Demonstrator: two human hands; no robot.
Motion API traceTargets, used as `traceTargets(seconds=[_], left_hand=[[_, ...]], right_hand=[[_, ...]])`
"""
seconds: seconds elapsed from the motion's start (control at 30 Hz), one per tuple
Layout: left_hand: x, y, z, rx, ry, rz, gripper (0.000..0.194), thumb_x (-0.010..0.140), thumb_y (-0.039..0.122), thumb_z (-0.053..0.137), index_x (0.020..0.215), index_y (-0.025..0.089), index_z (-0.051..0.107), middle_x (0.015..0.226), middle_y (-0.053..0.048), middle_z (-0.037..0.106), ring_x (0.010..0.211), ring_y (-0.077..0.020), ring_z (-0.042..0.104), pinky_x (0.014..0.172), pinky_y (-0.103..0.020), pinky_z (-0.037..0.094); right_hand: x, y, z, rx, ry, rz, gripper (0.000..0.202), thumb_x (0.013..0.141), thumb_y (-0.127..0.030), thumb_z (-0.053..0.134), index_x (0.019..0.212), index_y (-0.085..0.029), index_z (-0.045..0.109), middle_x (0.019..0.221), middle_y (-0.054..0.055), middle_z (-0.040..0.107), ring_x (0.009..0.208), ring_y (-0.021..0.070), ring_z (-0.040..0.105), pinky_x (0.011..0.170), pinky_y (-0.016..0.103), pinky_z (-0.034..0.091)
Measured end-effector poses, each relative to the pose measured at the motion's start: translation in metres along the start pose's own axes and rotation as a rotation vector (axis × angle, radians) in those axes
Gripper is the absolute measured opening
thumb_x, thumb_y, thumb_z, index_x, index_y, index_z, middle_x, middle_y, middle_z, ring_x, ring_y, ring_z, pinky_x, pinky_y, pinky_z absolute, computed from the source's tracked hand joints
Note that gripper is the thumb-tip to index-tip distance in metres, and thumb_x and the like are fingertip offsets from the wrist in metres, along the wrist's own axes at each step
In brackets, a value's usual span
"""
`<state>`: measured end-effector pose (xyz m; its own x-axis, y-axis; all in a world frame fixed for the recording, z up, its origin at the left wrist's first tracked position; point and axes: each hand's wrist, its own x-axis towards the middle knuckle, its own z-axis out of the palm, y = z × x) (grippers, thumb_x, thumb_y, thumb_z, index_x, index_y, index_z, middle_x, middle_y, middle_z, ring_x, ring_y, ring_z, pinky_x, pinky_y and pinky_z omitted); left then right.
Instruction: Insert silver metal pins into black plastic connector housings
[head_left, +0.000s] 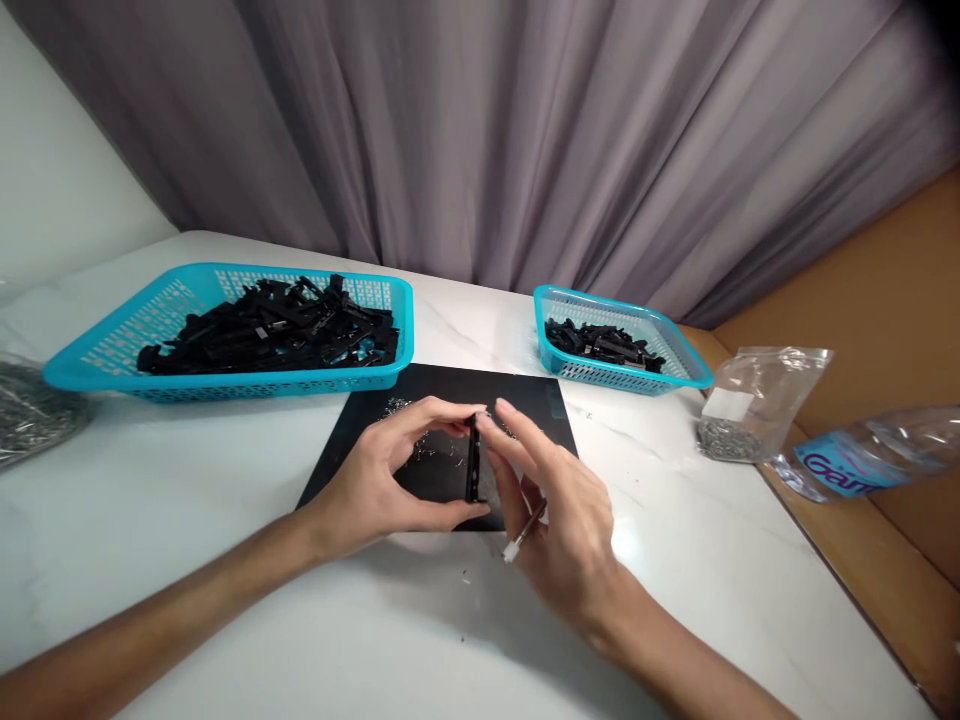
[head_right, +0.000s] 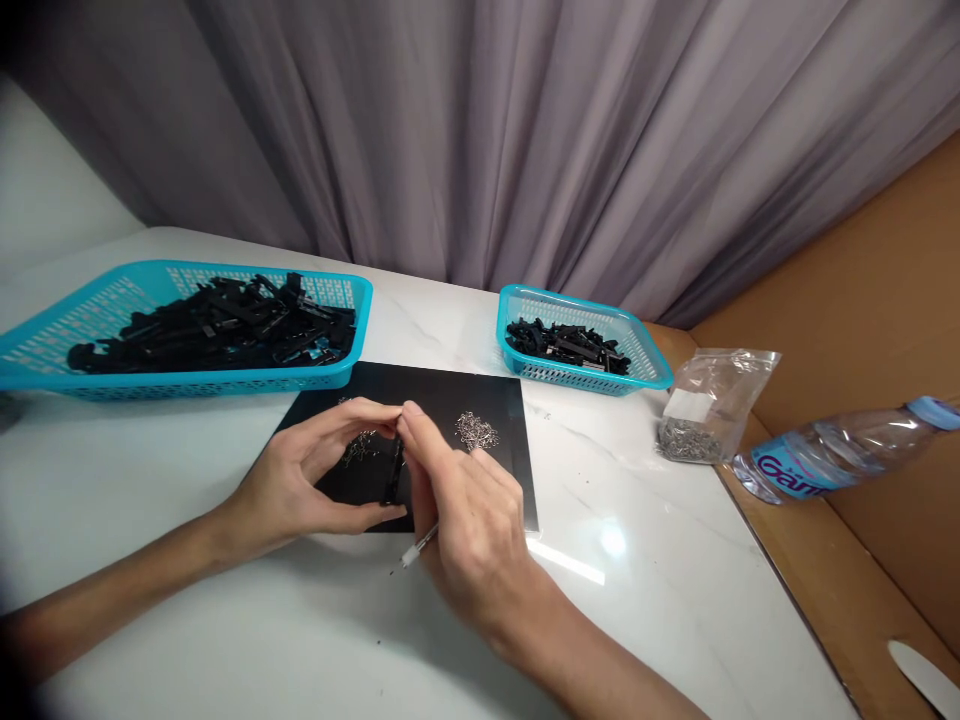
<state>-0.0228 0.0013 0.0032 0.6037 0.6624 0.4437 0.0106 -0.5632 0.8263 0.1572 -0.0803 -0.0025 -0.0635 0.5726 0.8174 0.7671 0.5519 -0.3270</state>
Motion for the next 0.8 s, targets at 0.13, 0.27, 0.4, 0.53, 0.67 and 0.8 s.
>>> traceTargets(seconds=[0.13,0.27,0.4,0.53,0.67,0.8], left_hand=[[0.001,0.003,0.001,-0.003,-0.014,0.003,0.066,0.071,0.020,0.090,0.129,0.027,0.061,0.122,-0.005,0.069,0.114,-0.0232,0.066,0.101,-0.035,0.056],[0.000,0.002,-0.001,0.067,-0.039,-0.016,0.067,0.071,0.021,0.090,0.131,0.025,0.060,0.122,-0.007,0.069,0.113,-0.0249,0.066,0.100,-0.037,0.056],[-0.002,-0.001,-0.001,0.074,-0.047,-0.007,0.065,0.071,0.021,0.089,0.129,0.024,0.060,0.121,-0.007,0.069,0.113,-0.0253,0.067,0.100,-0.038,0.058],[0.000,-0.002,-0.004,0.119,-0.038,-0.006,0.068,0.072,0.024,0.088,0.134,0.026,0.058,0.119,-0.006,0.068,0.110,-0.0238,0.066,0.100,-0.039,0.058],[0.005,-0.002,-0.010,0.241,-0.046,-0.007,0.066,0.074,0.024,0.085,0.134,0.026,0.059,0.120,-0.007,0.067,0.112,-0.0252,0.065,0.101,-0.043,0.056],[0.006,-0.002,-0.013,0.249,-0.041,0.008,0.065,0.075,0.027,0.085,0.135,0.026,0.059,0.122,-0.007,0.067,0.111,-0.0249,0.066,0.101,-0.042,0.057]], right_hand=[[-0.001,0.003,0.000,-0.097,-0.063,-0.044,0.057,0.102,-0.006,0.052,0.156,-0.019,0.040,0.101,0.006,0.079,0.062,0.0111,0.062,0.058,0.029,0.046],[0.001,0.015,-0.003,-0.168,-0.047,-0.101,0.055,0.103,-0.007,0.050,0.155,-0.024,0.042,0.082,0.000,0.075,0.060,0.0118,0.060,0.060,0.029,0.046],[0.006,0.027,-0.009,-0.099,-0.137,-0.199,0.055,0.103,-0.008,0.051,0.154,-0.026,0.041,0.091,0.001,0.076,0.069,0.0137,0.065,0.064,0.029,0.051],[0.017,0.029,-0.013,0.014,-0.089,-0.065,0.037,0.099,-0.007,0.058,0.132,-0.021,0.059,0.103,0.005,0.073,0.077,0.0132,0.067,0.064,0.026,0.054],[0.025,0.026,-0.014,0.112,-0.076,0.214,0.018,0.095,-0.011,0.063,0.109,-0.020,0.068,0.087,0.001,0.067,0.057,0.0100,0.051,0.049,0.025,0.045],[0.024,0.025,-0.011,0.251,-0.181,0.245,0.015,0.094,-0.012,0.064,0.105,-0.019,0.072,0.092,0.003,0.066,0.059,0.0092,0.049,0.049,0.024,0.042]])
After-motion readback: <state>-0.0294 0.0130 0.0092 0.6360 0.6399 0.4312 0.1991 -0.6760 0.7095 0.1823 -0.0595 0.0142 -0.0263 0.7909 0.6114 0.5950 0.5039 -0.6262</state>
